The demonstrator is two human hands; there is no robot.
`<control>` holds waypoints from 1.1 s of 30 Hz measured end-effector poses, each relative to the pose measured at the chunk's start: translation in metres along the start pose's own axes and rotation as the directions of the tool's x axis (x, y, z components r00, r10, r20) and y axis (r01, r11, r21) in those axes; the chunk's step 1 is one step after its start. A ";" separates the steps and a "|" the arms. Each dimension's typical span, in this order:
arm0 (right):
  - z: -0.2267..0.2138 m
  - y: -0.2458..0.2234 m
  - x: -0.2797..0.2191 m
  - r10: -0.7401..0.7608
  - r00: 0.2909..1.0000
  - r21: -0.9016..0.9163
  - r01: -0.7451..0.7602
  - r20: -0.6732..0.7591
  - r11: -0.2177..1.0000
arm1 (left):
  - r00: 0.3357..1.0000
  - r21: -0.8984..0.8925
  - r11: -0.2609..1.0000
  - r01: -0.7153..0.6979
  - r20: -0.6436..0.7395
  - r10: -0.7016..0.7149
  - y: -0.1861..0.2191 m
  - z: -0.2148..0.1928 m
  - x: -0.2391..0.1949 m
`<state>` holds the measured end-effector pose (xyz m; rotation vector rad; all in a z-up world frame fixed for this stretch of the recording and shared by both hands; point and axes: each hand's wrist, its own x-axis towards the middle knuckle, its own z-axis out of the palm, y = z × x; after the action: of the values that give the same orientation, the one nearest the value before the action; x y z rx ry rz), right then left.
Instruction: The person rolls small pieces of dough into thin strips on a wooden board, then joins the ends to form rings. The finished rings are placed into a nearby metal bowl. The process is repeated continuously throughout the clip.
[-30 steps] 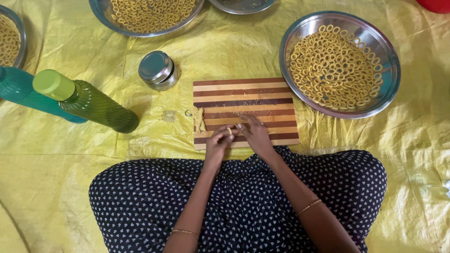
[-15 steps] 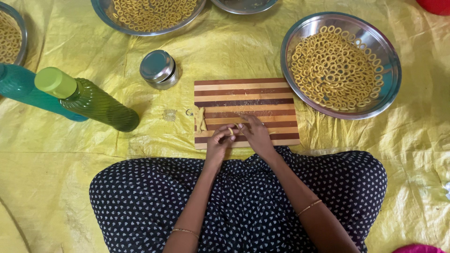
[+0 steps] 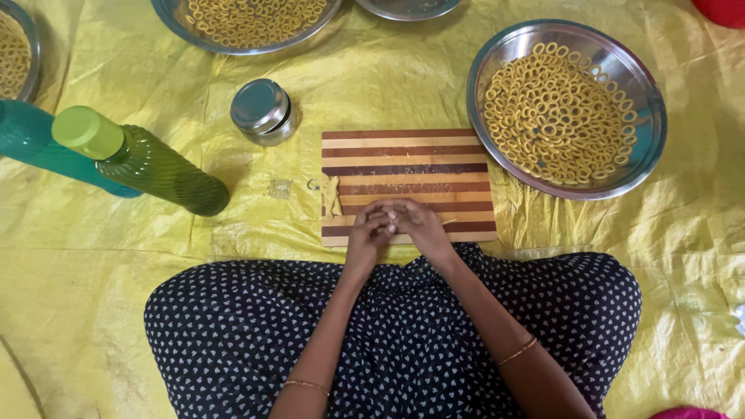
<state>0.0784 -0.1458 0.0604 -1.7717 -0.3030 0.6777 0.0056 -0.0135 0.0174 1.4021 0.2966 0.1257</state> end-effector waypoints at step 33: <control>-0.004 -0.006 -0.001 -0.036 0.999 0.286 0.032 0.009 0.958 | 0.997 -0.112 0.991 0.068 -0.024 -0.071 0.013 -0.004 -0.003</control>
<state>0.0809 -0.1473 0.0669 -1.4832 -0.2317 0.6736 0.0025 -0.0085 0.0299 1.2794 0.3555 0.1030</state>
